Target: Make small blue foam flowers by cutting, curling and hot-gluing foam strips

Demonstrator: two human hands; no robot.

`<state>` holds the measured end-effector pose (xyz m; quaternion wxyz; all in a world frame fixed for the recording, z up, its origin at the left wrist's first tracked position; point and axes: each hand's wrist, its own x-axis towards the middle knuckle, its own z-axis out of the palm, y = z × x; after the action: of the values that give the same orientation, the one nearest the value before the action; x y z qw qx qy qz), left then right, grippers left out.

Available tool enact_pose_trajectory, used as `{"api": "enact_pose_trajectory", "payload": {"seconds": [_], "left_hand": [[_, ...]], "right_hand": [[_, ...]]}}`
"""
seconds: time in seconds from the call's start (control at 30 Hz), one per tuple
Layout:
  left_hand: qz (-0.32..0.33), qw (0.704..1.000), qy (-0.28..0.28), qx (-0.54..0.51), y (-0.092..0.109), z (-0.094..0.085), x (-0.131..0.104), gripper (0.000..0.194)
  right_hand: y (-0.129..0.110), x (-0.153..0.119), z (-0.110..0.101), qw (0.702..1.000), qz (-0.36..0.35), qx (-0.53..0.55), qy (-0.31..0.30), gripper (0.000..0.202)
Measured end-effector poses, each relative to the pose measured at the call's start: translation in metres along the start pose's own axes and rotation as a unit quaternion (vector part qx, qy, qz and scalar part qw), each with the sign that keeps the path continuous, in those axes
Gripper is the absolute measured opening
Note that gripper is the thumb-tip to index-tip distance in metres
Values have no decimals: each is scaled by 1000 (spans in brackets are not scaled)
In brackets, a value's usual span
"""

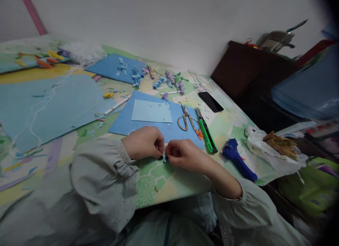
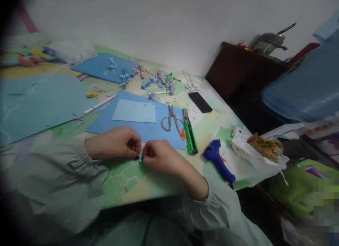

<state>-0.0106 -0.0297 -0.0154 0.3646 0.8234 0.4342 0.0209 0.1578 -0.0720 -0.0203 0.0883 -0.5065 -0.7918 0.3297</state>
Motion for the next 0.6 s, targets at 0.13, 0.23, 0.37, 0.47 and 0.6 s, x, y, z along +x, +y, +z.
{"api": "enact_pose_trajectory", "payload": {"seconds": [0.13,0.23,0.37,0.47,0.6], "left_hand": [[0,1000,1,3,-1,0,0,10],[1,1000,0,0,-1,0,0,10],[0,1000,-3,-2,-1,-1,-1,10],[3,1000,-6,-4,0,-1,-1,10],[5,1000,5,-11,0,-1,-1,11]], "right_hand": [[-1,-1,1,1000,-1,-4,13,9],[-1,-2,3,1000,4,-9,21,6],[-2,-4,6,999,10,-13,45,4],[-3,-5,8,998,10,-14,63,4],[-2,-7,11,997,9,1,81,5]]}}
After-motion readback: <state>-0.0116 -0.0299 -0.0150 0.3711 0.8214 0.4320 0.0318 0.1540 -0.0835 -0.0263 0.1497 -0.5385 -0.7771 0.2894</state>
